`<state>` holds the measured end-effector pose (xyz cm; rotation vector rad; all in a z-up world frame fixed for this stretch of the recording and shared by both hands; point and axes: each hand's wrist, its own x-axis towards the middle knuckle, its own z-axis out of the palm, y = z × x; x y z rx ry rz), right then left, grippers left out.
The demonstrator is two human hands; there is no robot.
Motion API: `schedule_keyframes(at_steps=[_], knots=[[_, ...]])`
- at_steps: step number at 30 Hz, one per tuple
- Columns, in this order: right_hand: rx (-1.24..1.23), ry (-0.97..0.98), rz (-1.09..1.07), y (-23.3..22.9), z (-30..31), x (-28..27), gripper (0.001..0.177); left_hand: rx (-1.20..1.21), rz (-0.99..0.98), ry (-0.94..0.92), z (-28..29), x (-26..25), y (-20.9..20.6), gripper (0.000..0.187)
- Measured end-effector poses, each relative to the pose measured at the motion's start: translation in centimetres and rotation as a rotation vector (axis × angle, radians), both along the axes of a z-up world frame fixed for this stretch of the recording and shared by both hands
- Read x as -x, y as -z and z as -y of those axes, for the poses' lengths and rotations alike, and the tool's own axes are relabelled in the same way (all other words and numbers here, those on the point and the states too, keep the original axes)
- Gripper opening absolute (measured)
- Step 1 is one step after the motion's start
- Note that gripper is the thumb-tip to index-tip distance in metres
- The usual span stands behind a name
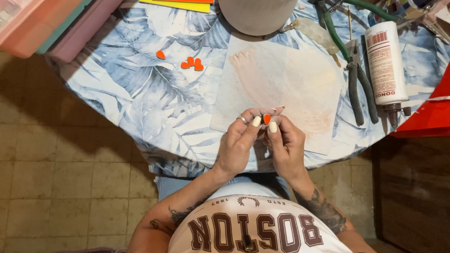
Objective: The person is picking up small orange flower-shaped tiles and arranging them on a white surface for a craft project.
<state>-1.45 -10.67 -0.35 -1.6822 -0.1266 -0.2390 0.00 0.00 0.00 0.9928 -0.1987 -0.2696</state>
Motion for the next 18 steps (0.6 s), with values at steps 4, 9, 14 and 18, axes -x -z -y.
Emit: schedule_keyframes(at_steps=[4, 9, 14, 18], knots=[[-0.007, -0.010, 0.005, 0.16, 0.09, 0.01, 0.025, 0.047, -0.002, -0.008, -0.21, -0.15, 0.19, 0.027], [-0.187, -0.040, -0.074, 0.86, 0.21, 0.22, 0.023, -0.008, 0.050, -0.008, -0.37, -0.11, -0.21, 0.025], [-0.194, -0.034, -0.108, 0.29, 0.09, 0.27, 0.026, -0.033, 0.056, -0.015, -0.32, 0.06, -0.18, 0.025], [-0.237, -0.032, -0.147, 0.84, 0.30, 0.31, 0.026, -0.054, 0.053, -0.028, -0.39, 0.30, -0.42, 0.024]])
